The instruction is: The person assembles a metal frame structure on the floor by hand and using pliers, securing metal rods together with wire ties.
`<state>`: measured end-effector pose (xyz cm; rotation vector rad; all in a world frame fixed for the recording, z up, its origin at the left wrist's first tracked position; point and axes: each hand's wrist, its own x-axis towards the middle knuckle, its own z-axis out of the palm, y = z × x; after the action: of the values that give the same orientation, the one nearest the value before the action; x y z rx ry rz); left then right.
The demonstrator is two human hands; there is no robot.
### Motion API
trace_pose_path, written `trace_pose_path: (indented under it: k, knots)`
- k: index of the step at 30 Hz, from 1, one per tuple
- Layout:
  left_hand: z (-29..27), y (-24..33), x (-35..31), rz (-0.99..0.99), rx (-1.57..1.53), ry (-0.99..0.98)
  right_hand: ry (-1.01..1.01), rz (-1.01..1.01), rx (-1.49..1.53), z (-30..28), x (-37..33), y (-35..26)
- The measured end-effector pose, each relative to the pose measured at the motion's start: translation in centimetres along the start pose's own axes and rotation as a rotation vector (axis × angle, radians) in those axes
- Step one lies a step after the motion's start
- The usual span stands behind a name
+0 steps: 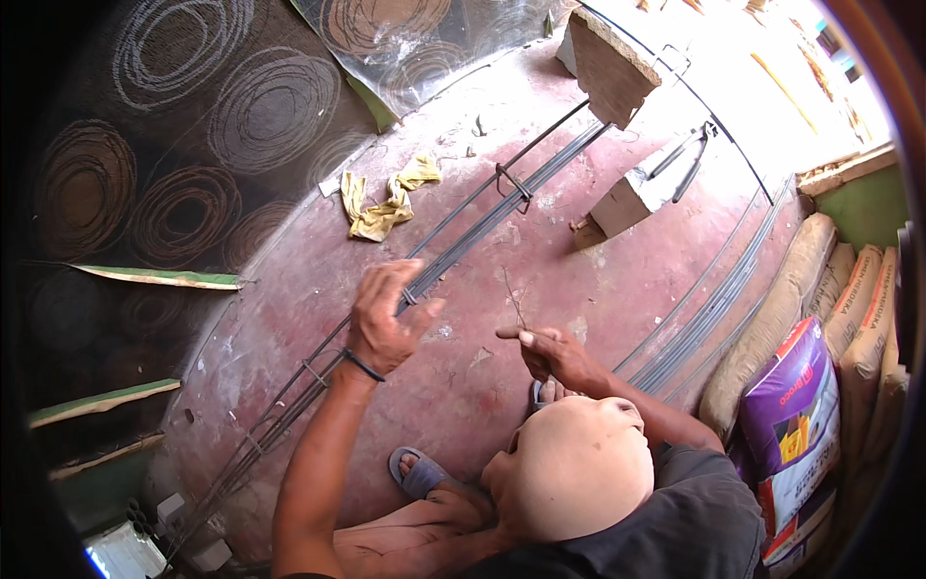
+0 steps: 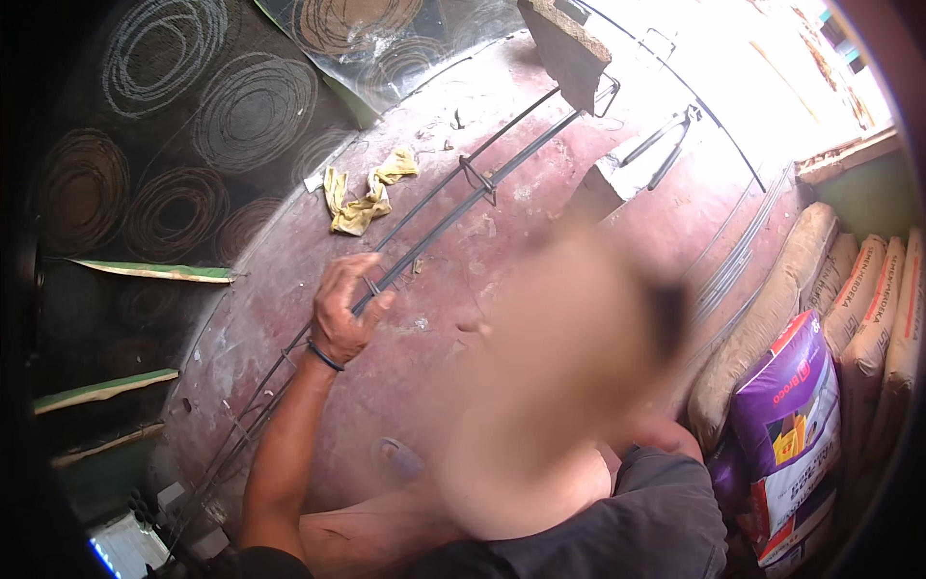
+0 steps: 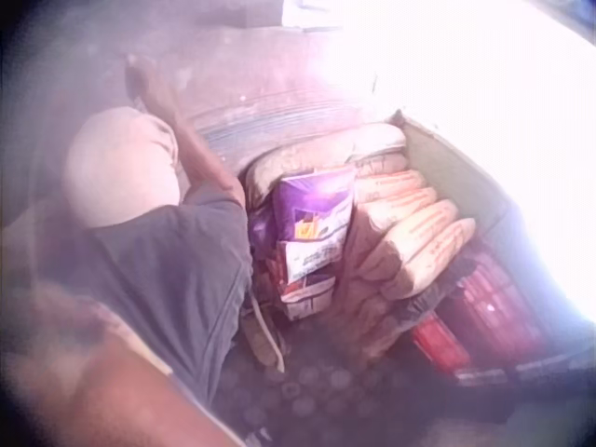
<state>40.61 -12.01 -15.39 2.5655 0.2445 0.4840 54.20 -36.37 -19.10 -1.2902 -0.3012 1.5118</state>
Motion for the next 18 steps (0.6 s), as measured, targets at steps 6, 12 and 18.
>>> trace_pose_path:
  k: [6, 12, 18]
  knots:
    - [2.6, 4.7, 0.8, -0.361, -0.865, 0.197, -0.213, -0.132, -0.215, 3.2, 3.3, -3.0]
    - [3.0, 6.6, 2.2, -0.620, -1.155, 0.304, -0.144, -0.101, -0.080, 4.2, -1.6, -4.7]
    - [2.1, 7.7, 4.1, -0.708, -1.457, 0.366, -0.242, -0.084, -0.130, 1.8, -3.1, -9.0]
